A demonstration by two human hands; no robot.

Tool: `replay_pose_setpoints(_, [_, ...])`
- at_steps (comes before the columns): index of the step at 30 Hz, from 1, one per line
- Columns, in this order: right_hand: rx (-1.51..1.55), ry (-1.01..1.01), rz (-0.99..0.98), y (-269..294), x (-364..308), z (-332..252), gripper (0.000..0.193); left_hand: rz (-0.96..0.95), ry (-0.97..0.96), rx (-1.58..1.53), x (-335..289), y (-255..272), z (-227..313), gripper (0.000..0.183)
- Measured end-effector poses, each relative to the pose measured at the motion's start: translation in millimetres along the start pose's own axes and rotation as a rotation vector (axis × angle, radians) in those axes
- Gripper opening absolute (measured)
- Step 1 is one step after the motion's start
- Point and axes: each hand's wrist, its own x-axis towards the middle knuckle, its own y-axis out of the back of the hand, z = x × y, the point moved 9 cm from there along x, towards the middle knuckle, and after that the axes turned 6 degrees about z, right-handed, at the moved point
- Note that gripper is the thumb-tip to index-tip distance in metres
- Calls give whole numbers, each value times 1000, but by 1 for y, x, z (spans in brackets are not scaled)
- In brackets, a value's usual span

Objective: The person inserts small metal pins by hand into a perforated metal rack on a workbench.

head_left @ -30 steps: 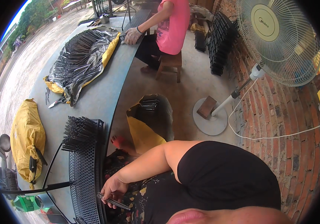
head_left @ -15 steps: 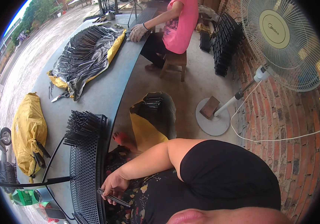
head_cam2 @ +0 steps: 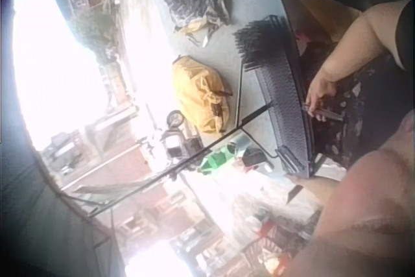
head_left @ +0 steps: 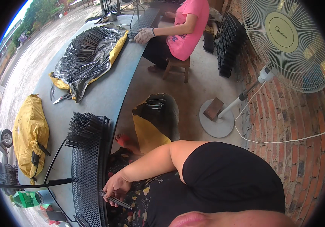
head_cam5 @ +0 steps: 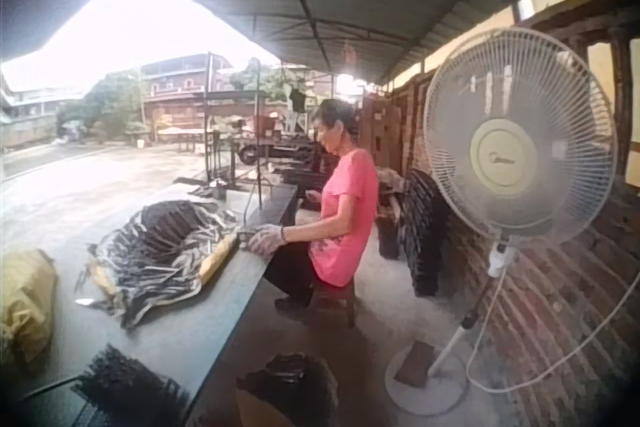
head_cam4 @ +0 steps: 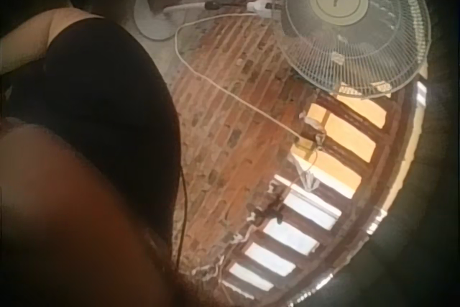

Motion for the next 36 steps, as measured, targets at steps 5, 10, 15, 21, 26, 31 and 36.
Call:
replay_pose_setpoints(5, [1, 5, 5, 0, 1, 0, 14, -32, -87, 99, 0, -2, 10, 36])
replay_pose_setpoints(10, [-17, -7, -33, -1, 11, 5, 14, -40, -137, 225, -15, 17, 9, 35])
replay_pose_setpoints(15, [-3, 17, 42, 7, 2, 0, 12, -27, -152, 380, -33, 59, -9, 35])
replay_pose_setpoints(21, [-24, 4, 49, 0, 3, -1, 13, -124, -275, 455, -36, 13, 18, 34])
replay_pose_setpoints(26, [-46, 33, 51, 2, -3, 0, 12, -174, -383, 553, -27, 2, 34, 34])
replay_pose_setpoints(31, [-101, 47, 56, 0, -4, 2, 12, -224, -444, 661, -39, 2, 40, 34])
replay_pose_setpoints(36, [-49, 131, 222, 7, -9, -2, 8, 551, 25, 151, -41, 61, 77, 39])
